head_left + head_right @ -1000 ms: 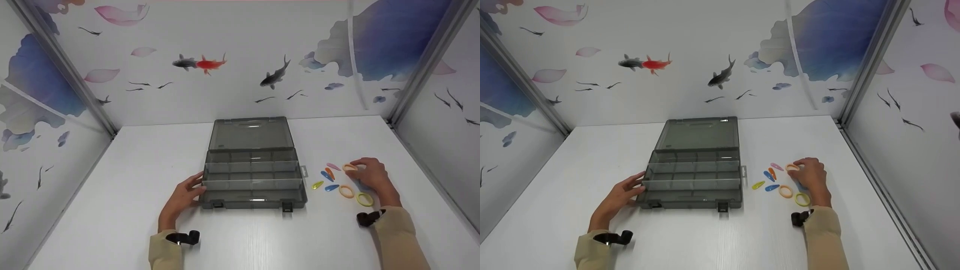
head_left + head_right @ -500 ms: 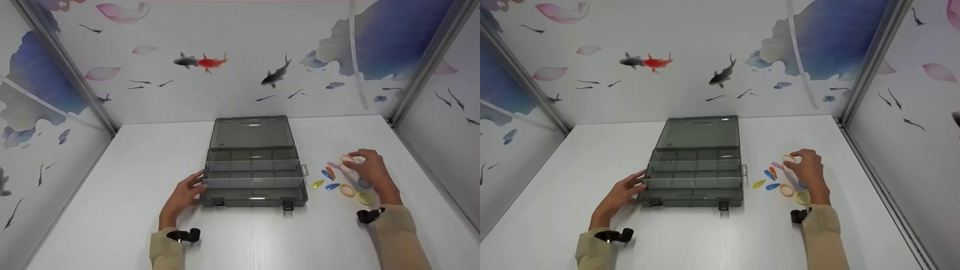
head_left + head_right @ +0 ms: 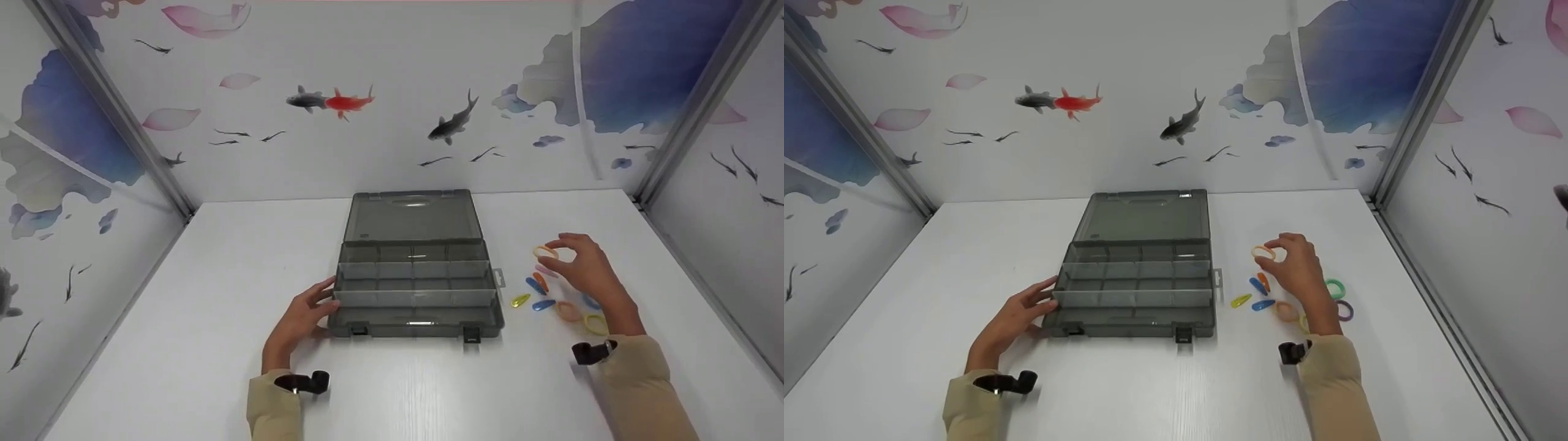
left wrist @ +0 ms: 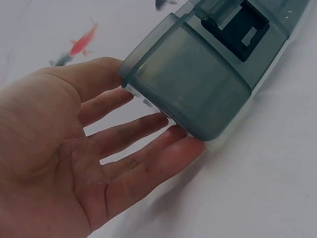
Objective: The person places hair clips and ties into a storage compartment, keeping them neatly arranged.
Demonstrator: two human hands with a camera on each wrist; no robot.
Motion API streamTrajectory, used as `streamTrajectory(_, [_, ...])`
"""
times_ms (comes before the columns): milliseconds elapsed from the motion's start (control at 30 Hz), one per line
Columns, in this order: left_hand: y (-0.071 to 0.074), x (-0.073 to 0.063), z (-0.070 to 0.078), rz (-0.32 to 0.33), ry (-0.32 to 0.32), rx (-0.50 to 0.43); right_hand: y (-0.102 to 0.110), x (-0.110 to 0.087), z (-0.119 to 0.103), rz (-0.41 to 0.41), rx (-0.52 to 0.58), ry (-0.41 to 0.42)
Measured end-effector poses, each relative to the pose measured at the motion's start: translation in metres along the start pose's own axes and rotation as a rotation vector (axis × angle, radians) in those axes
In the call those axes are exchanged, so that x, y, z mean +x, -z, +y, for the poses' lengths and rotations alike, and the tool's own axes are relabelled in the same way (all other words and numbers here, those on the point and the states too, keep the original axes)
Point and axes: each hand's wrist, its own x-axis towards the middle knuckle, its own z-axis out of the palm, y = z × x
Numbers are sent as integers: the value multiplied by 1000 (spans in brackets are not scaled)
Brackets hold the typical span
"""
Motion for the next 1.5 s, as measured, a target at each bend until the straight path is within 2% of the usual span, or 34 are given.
streamTrajectory(333, [3, 1, -1, 12, 17, 4, -25, 3, -31, 6, 24, 145])
streamTrajectory(600, [2, 2, -4, 8, 25, -15, -40, 13, -66, -10, 15, 202])
streamTrajectory(867, [3, 3, -4, 20, 39, -24, -51, 27, -104, -52, 21, 284])
streamTrajectory(1333, [1, 2, -4, 9, 32, -55, -76, 62, -168, -154, -70, 415])
streamTrajectory(1500, [1, 3, -7, 4, 27, -54, -90, 71, -187, -203, -102, 403])
